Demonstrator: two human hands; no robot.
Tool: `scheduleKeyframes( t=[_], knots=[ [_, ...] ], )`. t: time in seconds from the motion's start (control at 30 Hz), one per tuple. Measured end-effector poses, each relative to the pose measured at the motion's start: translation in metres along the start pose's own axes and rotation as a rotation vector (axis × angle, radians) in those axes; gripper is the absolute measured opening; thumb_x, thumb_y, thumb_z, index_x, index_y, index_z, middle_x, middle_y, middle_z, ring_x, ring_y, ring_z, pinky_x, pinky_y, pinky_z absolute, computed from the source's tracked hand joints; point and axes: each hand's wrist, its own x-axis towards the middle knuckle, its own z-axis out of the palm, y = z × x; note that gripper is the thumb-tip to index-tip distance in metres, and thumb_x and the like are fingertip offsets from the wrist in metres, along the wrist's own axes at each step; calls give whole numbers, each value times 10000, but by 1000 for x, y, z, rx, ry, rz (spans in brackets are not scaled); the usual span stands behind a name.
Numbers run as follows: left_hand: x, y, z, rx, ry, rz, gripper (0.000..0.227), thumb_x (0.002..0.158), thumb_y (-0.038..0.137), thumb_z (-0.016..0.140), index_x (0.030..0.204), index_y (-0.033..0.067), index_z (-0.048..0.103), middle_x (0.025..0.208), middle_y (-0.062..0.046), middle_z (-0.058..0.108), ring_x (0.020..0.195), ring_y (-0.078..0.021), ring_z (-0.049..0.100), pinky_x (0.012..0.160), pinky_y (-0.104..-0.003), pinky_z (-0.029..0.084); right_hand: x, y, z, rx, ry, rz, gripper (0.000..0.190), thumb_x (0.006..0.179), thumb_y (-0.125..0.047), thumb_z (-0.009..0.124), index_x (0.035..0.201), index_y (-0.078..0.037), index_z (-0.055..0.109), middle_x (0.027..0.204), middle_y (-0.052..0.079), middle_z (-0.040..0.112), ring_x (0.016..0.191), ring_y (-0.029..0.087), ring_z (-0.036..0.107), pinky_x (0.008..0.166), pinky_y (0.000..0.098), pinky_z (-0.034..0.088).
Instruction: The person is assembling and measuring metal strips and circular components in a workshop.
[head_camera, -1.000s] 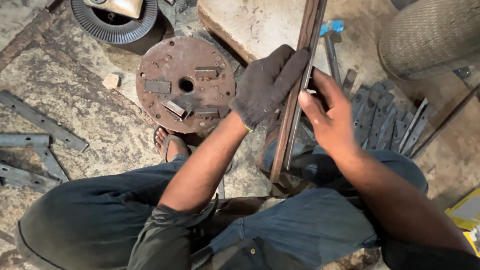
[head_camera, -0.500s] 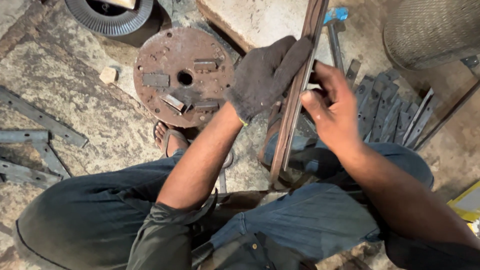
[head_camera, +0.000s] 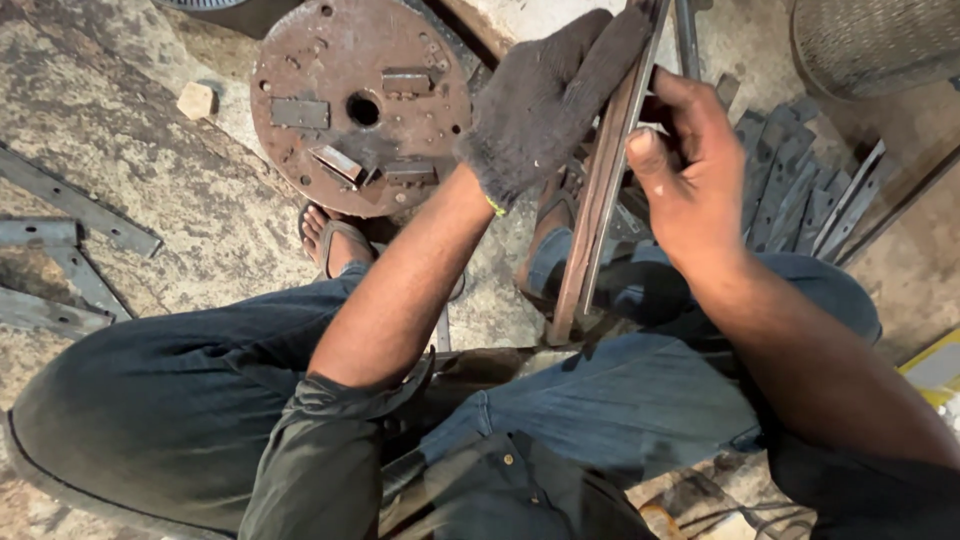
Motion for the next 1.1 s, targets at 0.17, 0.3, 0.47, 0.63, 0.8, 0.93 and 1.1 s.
scheduleKeyframes(
  t=[0.17, 0.3, 0.47, 0.63, 0.8, 0.93, 1.1],
  knots=[
    [0, -13, 11, -39, 34, -52, 455, 1113, 451, 460, 1342, 86, 606, 860, -51, 779, 712, -141, 800, 663, -295, 601, 1, 3, -2, -37, -5, -9, 604, 1135, -468, 654, 1463, 18, 506, 1164, 81, 680, 1026, 94, 641, 905, 239, 525],
    [-4, -14, 12, -14, 60, -4, 481, 1122, 457, 459, 1379, 74, 595, 887, -53, 787, 731, -138, 797, 654, -294, 621, 2, -3, 0, 21, -28, -28, 598, 1156, -469, 657, 1448, 25, 488, 1205, 84, 671, 1068, 94, 662, 950, 242, 556],
    [-2, -13, 10, -14, 42, 5, 443, 1137, 453, 466, 1381, 106, 591, 954, -50, 775, 790, -147, 803, 708, -294, 625, 1, 2, -3, -9, -7, -18, 589, 1154, -447, 666, 1454, 32, 502, 1191, 95, 682, 1043, 87, 640, 915, 229, 529],
    [-2, -18, 11, 68, 35, 13, 348, 1140, 381, 506, 1358, 125, 594, 997, -57, 742, 834, -169, 786, 715, -310, 622, 3, -2, -1, 4, -8, -12, 570, 1151, -408, 673, 1460, 36, 495, 1220, 105, 684, 1077, 98, 656, 944, 245, 551],
    [-4, -22, 6, 308, 98, 331, 365, 1125, 180, 537, 1483, 128, 488, 1160, -80, 642, 898, -214, 727, 699, -311, 591, 5, -8, 1, 54, -22, -1, 529, 1152, -341, 679, 1455, 45, 484, 1265, 128, 677, 1119, 123, 677, 990, 279, 581],
    [-5, -18, 5, 414, 131, 427, 493, 1093, 102, 613, 1541, 144, 411, 1157, -75, 596, 865, -225, 695, 670, -309, 576, 6, -14, 4, 75, -14, 32, 518, 1144, -296, 668, 1484, 46, 479, 1277, 143, 672, 1095, 136, 683, 979, 296, 592],
    [-4, -20, 6, 425, 137, 414, 511, 1083, 92, 613, 1547, 147, 405, 1152, -71, 600, 855, -215, 692, 654, -302, 575, 5, -12, 2, 67, -20, 27, 484, 1146, -264, 659, 1473, 47, 484, 1292, 152, 672, 1108, 150, 686, 1001, 309, 592]
  ],
)
